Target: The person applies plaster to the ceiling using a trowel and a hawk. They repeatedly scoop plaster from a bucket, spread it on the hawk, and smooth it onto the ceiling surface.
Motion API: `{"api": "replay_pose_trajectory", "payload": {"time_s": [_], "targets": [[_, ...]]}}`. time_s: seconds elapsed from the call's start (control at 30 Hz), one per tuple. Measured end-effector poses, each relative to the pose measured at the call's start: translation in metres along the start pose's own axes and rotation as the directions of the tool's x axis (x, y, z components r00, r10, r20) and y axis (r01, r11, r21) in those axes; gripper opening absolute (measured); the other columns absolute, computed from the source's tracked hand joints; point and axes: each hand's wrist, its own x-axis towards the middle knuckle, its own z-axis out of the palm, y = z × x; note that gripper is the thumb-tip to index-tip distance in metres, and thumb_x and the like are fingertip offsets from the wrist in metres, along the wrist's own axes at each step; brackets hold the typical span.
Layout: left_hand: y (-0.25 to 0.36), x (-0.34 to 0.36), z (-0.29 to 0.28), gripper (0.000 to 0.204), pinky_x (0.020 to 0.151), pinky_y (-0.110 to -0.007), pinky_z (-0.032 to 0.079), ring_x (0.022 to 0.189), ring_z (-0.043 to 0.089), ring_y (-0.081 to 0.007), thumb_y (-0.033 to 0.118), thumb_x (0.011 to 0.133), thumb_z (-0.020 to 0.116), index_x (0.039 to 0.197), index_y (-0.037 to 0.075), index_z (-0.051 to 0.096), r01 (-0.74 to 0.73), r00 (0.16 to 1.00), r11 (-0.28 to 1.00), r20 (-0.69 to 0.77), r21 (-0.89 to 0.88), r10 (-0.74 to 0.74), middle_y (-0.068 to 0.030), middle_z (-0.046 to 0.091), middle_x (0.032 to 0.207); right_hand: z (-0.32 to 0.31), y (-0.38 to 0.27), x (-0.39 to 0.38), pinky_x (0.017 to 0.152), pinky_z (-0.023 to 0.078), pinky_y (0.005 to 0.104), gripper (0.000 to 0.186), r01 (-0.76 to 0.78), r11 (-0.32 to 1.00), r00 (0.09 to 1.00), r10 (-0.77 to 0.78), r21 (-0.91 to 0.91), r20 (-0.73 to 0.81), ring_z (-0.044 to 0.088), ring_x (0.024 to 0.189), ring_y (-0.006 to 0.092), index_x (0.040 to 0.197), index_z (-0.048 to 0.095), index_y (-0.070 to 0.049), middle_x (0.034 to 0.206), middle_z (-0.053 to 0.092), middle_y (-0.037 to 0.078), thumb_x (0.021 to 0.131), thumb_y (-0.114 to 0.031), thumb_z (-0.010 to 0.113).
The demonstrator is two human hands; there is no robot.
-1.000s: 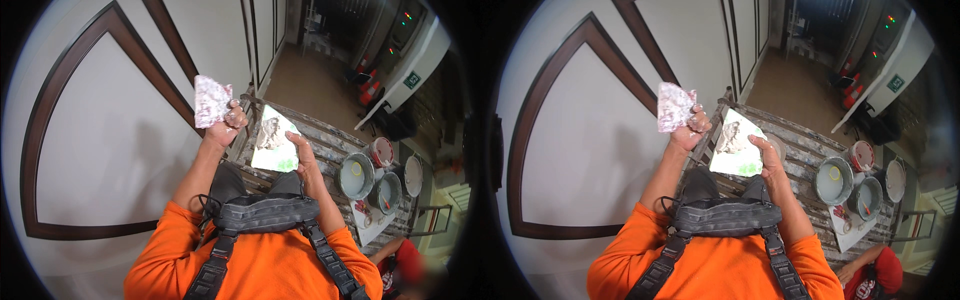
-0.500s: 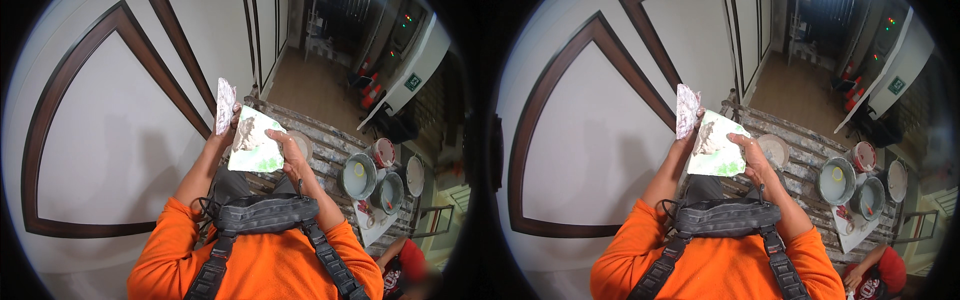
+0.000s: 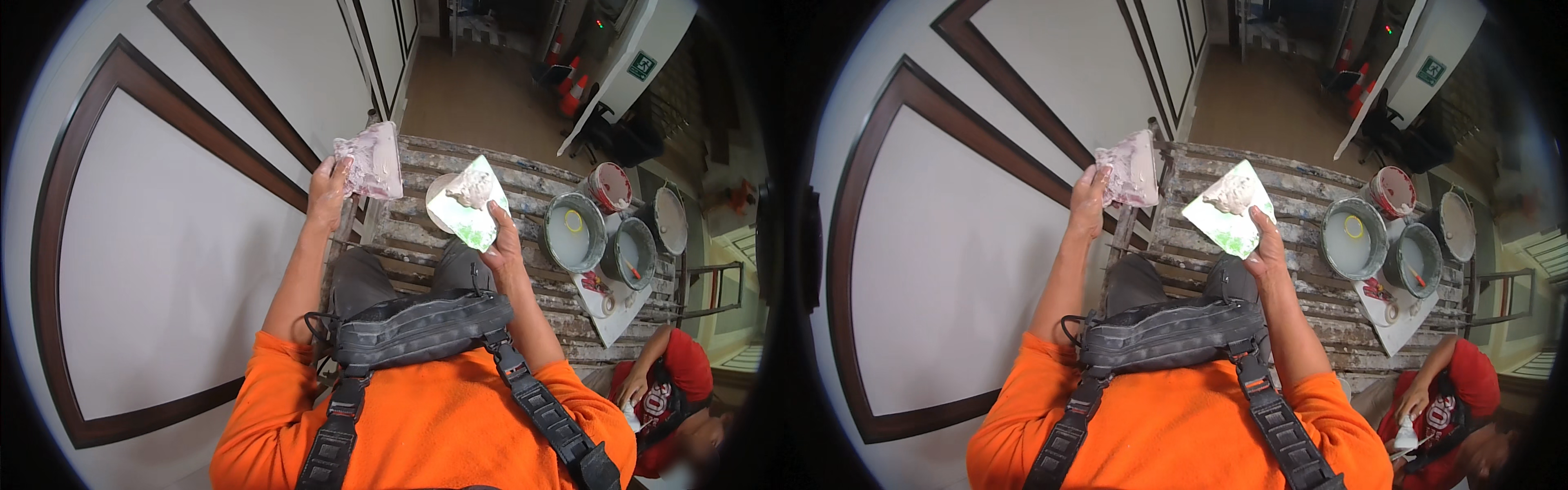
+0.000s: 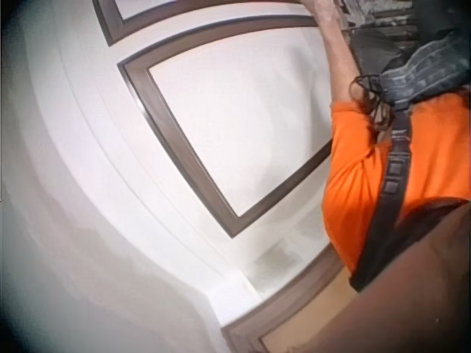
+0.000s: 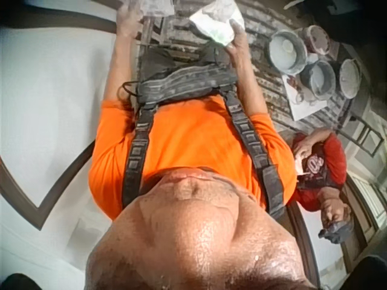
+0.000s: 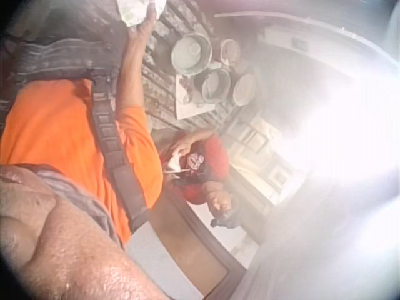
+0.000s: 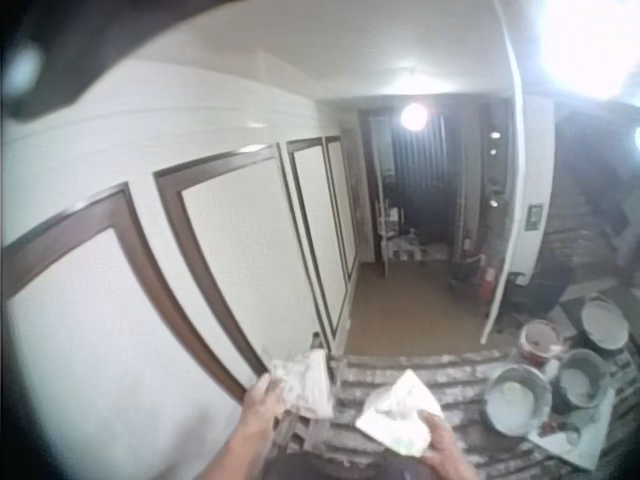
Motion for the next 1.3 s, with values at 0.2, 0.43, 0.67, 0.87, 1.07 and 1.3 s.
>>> {"api": "replay_pose_trajectory", "payload": {"time_s": [0.2, 0.43, 0.67, 0.87, 1.07, 1.3], "targets": [[0.026, -0.016, 0.002, 0.031, 0.087, -0.025, 0.047, 0.094, 0.06, -0.012, 0.0, 0.09, 0.065, 0.117, -0.003, 0.05, -0.178, 0.984, 0.951, 0.036, 0.252, 0.174, -0.0067, 0.063, 0.103, 0.016, 0.002, -0.012, 0.096, 0.056, 0.0433, 0.048, -0.029, 0.997, 1.0, 0.029, -0.072, -0.001, 0.063, 0.113, 0.0304, 0.136, 0.046, 0.001, 0.129, 0.059, 0.018, 0.092, -0.009, 0.062], [0.031, -0.047, 0.029, 0.032, 0.079, -0.029, 0.052, 0.093, 0.071, -0.0215, -0.003, 0.088, 0.061, 0.119, 0.002, 0.062, -0.369, 0.914, 0.7, 0.102, 0.612, 0.392, -0.0164, 0.073, 0.102, 0.086, 0.05, -0.007, 0.096, 0.055, 0.0401, 0.044, -0.155, 0.984, 0.988, 0.154, -0.084, -0.01, 0.066, 0.108, 0.0281, 0.132, 0.049, 0.003, 0.122, 0.063, 0.017, 0.091, -0.01, 0.062], [0.015, -0.046, -0.016, 0.04, 0.103, -0.034, 0.047, 0.119, 0.062, -0.0285, -0.003, 0.09, 0.057, 0.128, 0.008, 0.063, -0.681, 0.733, 0.575, 0.426, 0.454, 0.531, -0.0183, 0.064, 0.125, 0.088, 0.041, -0.001, 0.023, 0.028, 0.022, 0.035, -0.144, 0.887, 0.989, 0.136, -0.438, -0.051, 0.053, 0.04, 0.0104, 0.113, 0.061, -0.006, 0.075, 0.067, 0.003, 0.093, -0.035, 0.059], [0.078, -0.052, -0.152, 0.018, 0.085, -0.036, 0.056, 0.097, 0.07, -0.0263, 0.01, 0.094, 0.061, 0.109, 0.009, 0.07, -0.406, 0.862, 0.38, 0.21, 0.831, 0.461, -0.0121, 0.072, 0.103, 0.068, -0.019, 0.002, 0.095, 0.054, 0.0439, 0.048, 0.064, 0.988, 0.984, -0.038, -0.142, 0.174, 0.066, 0.106, 0.0296, 0.131, 0.054, 0.0, 0.121, 0.066, 0.014, 0.091, -0.026, 0.063], [0.401, -0.152, -0.31, 0.025, 0.066, -0.039, 0.051, 0.071, 0.065, -0.0321, 0.024, 0.096, 0.059, 0.097, 0.002, 0.069, 0.084, 0.029, -0.038, 0.036, 0.996, 0.999, -0.0176, 0.069, 0.083, 0.081, -0.013, -0.016, 0.08, 0.057, 0.0321, 0.037, 0.104, 0.956, 0.977, -0.047, -0.275, 0.207, 0.068, 0.096, 0.0184, 0.125, 0.058, -0.003, 0.113, 0.069, 0.007, 0.096, -0.027, 0.058], [0.584, -0.224, -0.39, 0.034, 0.074, -0.039, 0.046, 0.076, 0.055, -0.0264, 0.034, 0.102, 0.045, 0.098, 0.004, 0.061, -0.924, 0.379, 0.38, 0.193, 0.036, 0.905, -0.0116, 0.062, 0.079, -0.02, 0.007, 0.054, 0.107, 0.041, 0.0445, 0.071, 0.439, 0.589, 0.873, -0.102, -0.679, 0.476, 0.05, 0.126, 0.0325, 0.147, 0.033, -0.001, 0.144, 0.046, 0.016, 0.09, -0.027, 0.065]]}}
